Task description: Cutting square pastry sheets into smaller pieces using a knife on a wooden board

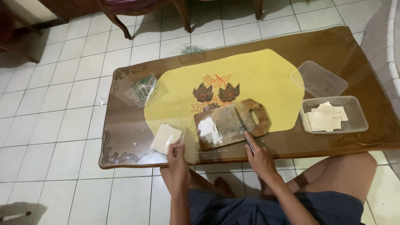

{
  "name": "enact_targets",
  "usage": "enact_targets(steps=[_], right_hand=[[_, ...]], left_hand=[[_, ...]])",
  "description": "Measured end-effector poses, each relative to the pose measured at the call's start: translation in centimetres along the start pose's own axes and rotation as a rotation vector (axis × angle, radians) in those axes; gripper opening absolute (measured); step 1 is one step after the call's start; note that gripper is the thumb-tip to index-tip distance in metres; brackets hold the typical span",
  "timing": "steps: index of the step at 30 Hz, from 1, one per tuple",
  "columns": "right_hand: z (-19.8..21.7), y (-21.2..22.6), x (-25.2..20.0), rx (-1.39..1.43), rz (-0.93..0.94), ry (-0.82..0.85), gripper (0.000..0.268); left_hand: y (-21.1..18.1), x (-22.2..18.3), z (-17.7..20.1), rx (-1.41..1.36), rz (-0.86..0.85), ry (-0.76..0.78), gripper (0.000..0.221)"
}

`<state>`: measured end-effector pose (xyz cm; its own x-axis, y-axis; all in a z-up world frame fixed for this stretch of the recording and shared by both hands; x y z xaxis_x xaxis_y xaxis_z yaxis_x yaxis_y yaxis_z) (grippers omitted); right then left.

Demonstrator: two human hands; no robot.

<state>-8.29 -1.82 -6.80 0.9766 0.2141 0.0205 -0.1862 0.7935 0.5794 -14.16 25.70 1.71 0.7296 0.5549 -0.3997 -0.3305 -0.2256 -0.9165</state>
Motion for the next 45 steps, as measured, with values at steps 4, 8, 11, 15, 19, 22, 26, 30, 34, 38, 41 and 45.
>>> enact_targets(steps=[4, 8, 11, 15, 19, 22, 26, 30, 34, 38, 41, 45], right_hand=[[-0.1, -0.5, 0.1, 0.083, -0.001, -0.023, 0.057], [0.1, -1.5, -0.9, 0.354, -0.120, -0.034, 0.054], [1.0, -1.4, -1.5, 0.523, -0.109, -0.107, 0.054], [3.6, 0.5, -2.3, 0.682, -0.050, -0.127, 0.062], [4.7, 1.1, -2.4, 0.665, -0.051, -0.095, 0.067], [5.5, 2.4, -2.4, 0.440, 0.099, -0.097, 0.056], [5.7, 3.8, -2.6, 0.252, 0.171, -0.087, 0.052], [5.0, 3.8, -2.5, 0.131, 0.147, -0.018, 0.047], [4.4, 3.8, -2.4, 0.171, 0.079, -0.030, 0.039], [3.7, 3.7, -2.2, 0.156, 0.037, 0.013, 0.032], [3.2, 3.2, -2.0, 0.166, 0.015, 0.011, 0.031], [2.7, 2.1, -1.5, 0.120, 0.012, -0.017, 0.032]], left_hand=[[5.6, 2.4, -2.2, -0.809, 0.429, 0.215, 0.056], [6.5, 2.8, -5.8, -1.107, 0.412, 0.480, 0.055], [7.4, 3.4, -8.1, -1.357, 0.491, 0.541, 0.048], [5.9, 2.6, -11.1, -1.538, 0.550, 0.569, 0.044], [6.4, 3.0, -13.4, -1.501, 0.516, 0.627, 0.054], [6.4, 2.5, -14.7, -1.520, 0.610, 0.653, 0.064], [6.8, 1.7, -15.4, -1.343, 0.600, 0.719, 0.072], [8.1, 2.2, -14.7, -1.082, 0.422, 0.795, 0.040], [8.8, 2.6, -14.4, -1.026, 0.393, 0.800, 0.027], [8.2, 2.2, -13.7, -1.018, 0.357, 0.743, 0.049], [8.0, 2.1, -13.3, -1.040, 0.372, 0.705, 0.056], [8.1, 2.0, -12.8, -1.085, 0.391, 0.699, 0.052]])
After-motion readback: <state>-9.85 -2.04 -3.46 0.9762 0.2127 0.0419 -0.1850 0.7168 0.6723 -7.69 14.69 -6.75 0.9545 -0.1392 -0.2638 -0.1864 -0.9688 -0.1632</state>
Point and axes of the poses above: each hand's wrist, its own x-axis towards the middle knuckle, its own z-axis out of the back of the hand, y = z × x, the point moved 5 cm from there along x, towards the middle knuckle, and after that the axes turned 8 degrees about z, right-handed, at the moved point
